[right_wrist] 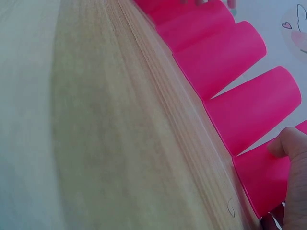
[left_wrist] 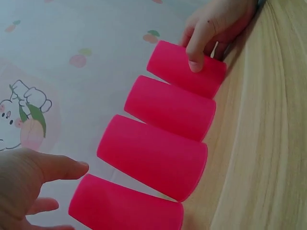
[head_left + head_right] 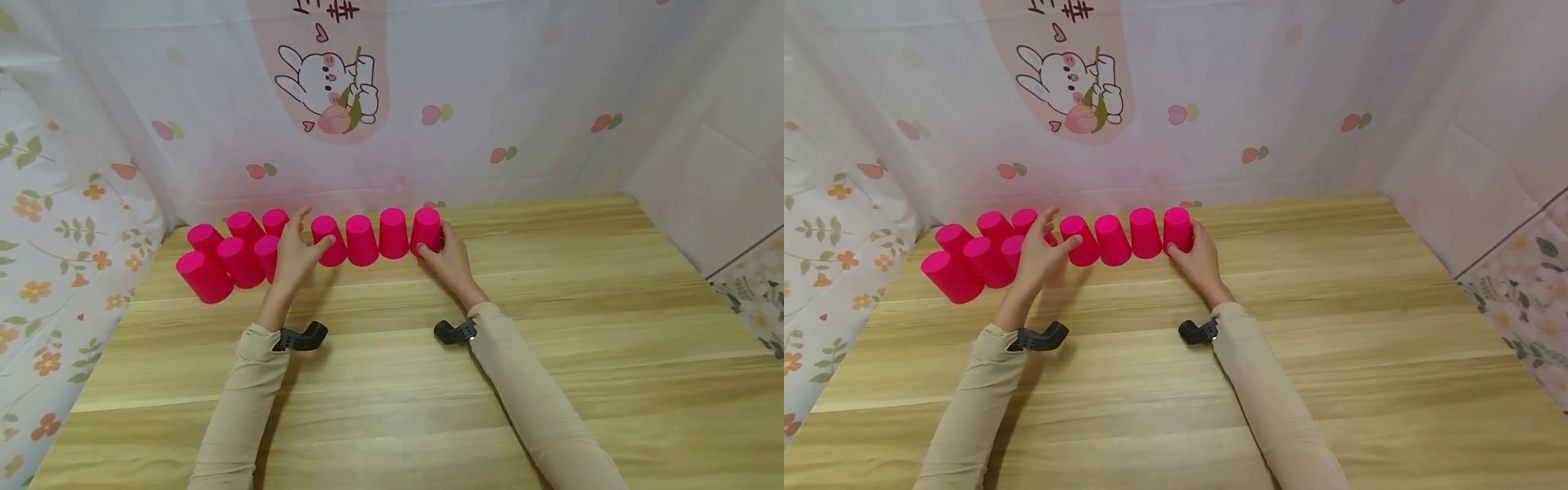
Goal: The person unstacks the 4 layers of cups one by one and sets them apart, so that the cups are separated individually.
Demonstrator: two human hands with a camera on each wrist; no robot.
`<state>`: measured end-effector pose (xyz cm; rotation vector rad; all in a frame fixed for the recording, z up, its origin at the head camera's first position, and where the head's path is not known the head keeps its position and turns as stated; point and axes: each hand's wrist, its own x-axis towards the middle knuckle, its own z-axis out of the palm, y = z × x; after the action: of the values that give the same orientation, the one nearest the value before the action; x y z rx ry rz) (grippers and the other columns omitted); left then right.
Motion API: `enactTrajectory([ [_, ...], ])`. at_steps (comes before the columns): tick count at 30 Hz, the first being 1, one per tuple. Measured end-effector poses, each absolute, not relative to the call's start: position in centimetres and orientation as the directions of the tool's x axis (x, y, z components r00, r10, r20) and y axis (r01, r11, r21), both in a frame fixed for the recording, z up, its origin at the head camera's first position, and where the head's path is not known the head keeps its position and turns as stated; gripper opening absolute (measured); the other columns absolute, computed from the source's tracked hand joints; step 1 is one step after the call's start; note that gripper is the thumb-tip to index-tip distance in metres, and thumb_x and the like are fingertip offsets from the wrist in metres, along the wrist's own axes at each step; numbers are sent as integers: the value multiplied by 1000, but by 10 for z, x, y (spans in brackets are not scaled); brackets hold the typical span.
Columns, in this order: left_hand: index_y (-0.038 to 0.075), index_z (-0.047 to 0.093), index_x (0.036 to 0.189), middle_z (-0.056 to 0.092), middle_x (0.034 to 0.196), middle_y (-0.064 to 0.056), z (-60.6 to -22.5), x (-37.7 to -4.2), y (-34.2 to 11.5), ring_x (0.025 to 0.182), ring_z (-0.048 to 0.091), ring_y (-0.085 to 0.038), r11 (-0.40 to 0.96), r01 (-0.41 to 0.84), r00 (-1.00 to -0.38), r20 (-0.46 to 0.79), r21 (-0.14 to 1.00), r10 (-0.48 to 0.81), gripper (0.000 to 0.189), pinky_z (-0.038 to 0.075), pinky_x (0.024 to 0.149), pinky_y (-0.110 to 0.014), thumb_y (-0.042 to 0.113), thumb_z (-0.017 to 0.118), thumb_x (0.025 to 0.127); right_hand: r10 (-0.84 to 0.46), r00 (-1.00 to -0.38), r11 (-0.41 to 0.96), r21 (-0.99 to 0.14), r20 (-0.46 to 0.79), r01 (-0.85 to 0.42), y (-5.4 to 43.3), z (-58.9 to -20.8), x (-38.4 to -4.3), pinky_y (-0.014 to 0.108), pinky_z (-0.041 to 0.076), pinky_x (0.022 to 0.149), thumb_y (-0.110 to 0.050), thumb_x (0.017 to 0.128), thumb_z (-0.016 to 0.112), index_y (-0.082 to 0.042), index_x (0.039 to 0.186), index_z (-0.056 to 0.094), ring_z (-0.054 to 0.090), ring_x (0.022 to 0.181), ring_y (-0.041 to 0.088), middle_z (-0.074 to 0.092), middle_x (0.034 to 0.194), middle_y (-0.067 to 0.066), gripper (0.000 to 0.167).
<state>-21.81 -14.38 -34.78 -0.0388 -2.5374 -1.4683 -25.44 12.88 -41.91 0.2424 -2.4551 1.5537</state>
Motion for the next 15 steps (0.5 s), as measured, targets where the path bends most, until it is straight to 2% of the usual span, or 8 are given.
enactTrajectory([
  [5, 3, 26, 145, 34, 144, -19, -351, -220, -146, 130, 33, -37, 504, 95, -991, 130, 859, -35, 73, 40, 96, -48, 17, 65, 85, -26, -960, 438, -859, 280, -263, 129, -418, -254, 41, 47, 87, -15, 83, 64, -1, 129, 43, 53, 102, 28, 55, 117, 14, 52],
  [10, 3, 32, 143, 40, 140, -16, -357, -221, -146, 127, 39, -31, 473, 93, -991, 128, 876, -42, 65, 45, 92, -43, 14, 63, 86, -35, -960, 444, -857, 276, -263, 129, -420, -255, 40, 47, 87, -15, 83, 63, 0, 129, 43, 53, 103, 28, 54, 118, 14, 53],
  [15, 2, 40, 137, 47, 133, -16, -362, -222, -145, 122, 44, -32, 462, 124, -982, 174, 878, -67, 57, 44, 93, -43, 13, 64, 86, -23, -958, 438, -859, 285, -266, 129, -422, -255, 41, 47, 86, -15, 82, 64, 0, 129, 43, 53, 102, 28, 54, 117, 14, 53],
])
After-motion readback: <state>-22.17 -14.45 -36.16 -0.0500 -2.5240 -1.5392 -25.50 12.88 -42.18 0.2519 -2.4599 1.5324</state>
